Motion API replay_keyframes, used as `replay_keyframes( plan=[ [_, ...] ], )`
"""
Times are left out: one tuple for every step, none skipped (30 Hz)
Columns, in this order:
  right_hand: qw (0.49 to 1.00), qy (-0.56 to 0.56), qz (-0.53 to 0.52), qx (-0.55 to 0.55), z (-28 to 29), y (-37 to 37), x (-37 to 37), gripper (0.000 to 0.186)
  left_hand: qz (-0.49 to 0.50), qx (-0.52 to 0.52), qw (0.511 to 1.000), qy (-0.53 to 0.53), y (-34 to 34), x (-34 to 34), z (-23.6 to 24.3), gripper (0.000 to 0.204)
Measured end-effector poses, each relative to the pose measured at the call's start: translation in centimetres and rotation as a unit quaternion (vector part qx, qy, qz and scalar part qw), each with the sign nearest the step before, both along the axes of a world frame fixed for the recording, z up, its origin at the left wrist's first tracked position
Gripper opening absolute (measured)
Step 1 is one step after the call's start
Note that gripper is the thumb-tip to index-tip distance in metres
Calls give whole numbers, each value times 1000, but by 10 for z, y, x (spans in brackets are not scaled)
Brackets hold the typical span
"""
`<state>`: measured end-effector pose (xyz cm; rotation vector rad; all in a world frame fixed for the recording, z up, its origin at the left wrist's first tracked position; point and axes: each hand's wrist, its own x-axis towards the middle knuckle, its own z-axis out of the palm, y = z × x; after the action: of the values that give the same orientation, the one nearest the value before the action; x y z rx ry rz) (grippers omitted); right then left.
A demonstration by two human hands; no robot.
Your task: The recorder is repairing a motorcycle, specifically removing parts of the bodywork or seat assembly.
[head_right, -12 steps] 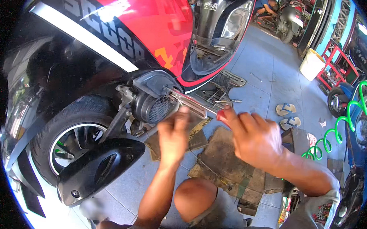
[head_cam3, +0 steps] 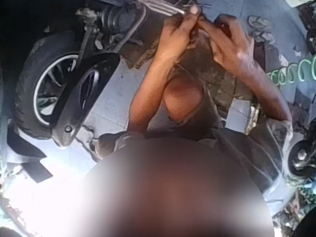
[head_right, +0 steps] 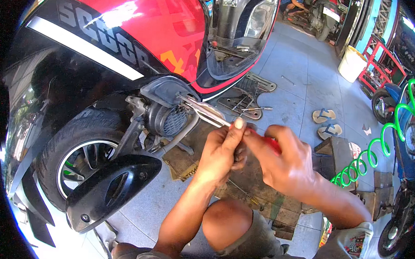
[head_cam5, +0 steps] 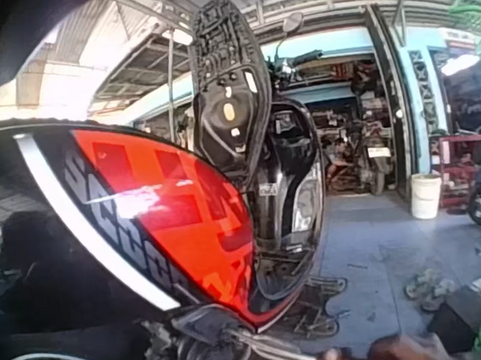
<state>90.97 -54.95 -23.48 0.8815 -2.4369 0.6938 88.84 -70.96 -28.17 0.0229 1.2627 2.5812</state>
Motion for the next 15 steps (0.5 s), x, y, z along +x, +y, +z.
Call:
replay_keyframes(
  plan=[
    [999,26,19,-10,3,2,-1,36,-10,-4,999,47,2,0,0,37],
    [998,47,44,-24,3,-1,-2,37,-14,-11,996,89,1,0,-3,39],
    [948,-206,-7,-243,6,-8,12,34,-10,-14,996,85,0,0,-6,39],
    [946,-211,-3,-246,8,-3,14,34,-4,-8,997,77,-1,1,-9,38],
    [835,-429,-25,-345,12,9,14,33,1,0,997,74,0,0,-10,37],
    [664,-618,-44,-419,14,14,12,33,6,8,997,70,1,-1,-11,36],
    [773,-514,-112,-354,7,0,15,29,-13,14,999,40,-6,-1,-13,33],
    [774,-510,-117,-356,-6,0,10,29,-19,16,999,41,-11,-1,-13,33],
    [935,-216,-54,-277,-23,3,2,30,34,-104,988,106,-19,3,-11,30],
    [981,103,15,-163,-37,4,-5,31,87,-222,956,169,-25,4,-9,28],
    [963,99,30,-248,-44,-1,-8,32,213,-271,917,199,-30,-2,-15,29],
    [963,100,26,-250,-46,-8,-5,32,333,-313,860,226,-36,-8,-20,32],
    [935,25,-8,-354,-50,-15,1,36,399,-357,825,181,-47,-11,-19,36],
    [887,-54,-33,-457,-55,-20,4,41,468,-403,775,134,-63,-13,-17,40],
    [879,-183,-140,-418,-53,-14,10,47,500,-404,749,158,-72,-19,-20,42]
  ],
)
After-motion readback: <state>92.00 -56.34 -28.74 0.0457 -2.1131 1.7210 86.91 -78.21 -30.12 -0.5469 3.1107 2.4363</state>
